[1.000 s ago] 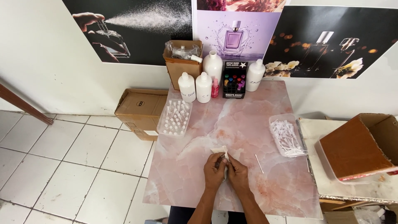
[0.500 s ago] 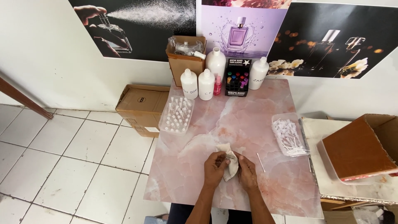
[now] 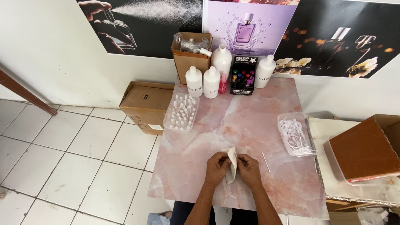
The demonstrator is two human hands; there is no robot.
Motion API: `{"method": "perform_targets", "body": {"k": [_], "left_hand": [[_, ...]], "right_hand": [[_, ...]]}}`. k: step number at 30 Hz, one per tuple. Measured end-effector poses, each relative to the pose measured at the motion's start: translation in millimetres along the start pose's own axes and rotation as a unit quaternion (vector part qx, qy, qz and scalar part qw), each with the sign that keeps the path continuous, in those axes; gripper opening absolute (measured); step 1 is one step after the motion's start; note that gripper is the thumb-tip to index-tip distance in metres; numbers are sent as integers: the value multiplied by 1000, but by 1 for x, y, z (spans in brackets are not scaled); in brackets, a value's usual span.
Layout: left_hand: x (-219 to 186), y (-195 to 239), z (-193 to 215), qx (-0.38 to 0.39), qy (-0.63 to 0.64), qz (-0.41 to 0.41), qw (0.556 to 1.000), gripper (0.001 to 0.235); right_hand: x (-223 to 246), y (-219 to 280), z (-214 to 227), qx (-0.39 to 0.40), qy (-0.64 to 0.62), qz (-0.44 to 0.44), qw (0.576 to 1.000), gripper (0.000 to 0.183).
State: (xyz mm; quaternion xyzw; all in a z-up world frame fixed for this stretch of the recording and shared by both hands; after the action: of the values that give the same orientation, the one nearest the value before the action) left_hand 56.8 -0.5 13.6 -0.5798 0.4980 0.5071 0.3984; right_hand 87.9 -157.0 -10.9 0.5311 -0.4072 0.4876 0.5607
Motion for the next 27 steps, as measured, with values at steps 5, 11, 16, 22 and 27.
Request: {"method": "perform_targets", "body": {"k": [5, 11, 16, 22, 27], "left_hand": [[-5, 2, 0, 6, -31, -19, 999, 17], [-5, 3, -1, -1, -55, -49, 997, 13], [-24, 9, -2, -12, 3, 4, 1000, 11], [-19, 7, -1, 15, 29, 12, 999, 8], [-21, 9, -3, -82, -39, -49, 995, 11]], "right_hand": [[24, 7, -8, -28, 56, -29, 998, 17], [34, 12, -9, -61, 49, -79, 994, 23], [15, 6, 0, -14, -30, -31, 999, 27], [22, 5, -7, -12, -1, -74, 997, 20], [18, 16, -11, -193, 61, 77, 976, 18]]}}
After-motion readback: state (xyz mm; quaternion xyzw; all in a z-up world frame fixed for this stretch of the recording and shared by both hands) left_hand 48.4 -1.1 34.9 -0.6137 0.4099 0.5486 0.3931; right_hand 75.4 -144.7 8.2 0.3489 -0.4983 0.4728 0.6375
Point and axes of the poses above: each hand's wrist, its own y-axis away from the middle knuckle, its own z-axis out of the back of the hand, x = y × z, the point moved 6 cm from there along -y, towards the middle knuckle, and after that the axes turned 2 degrees about y, right-handed, at the moved point
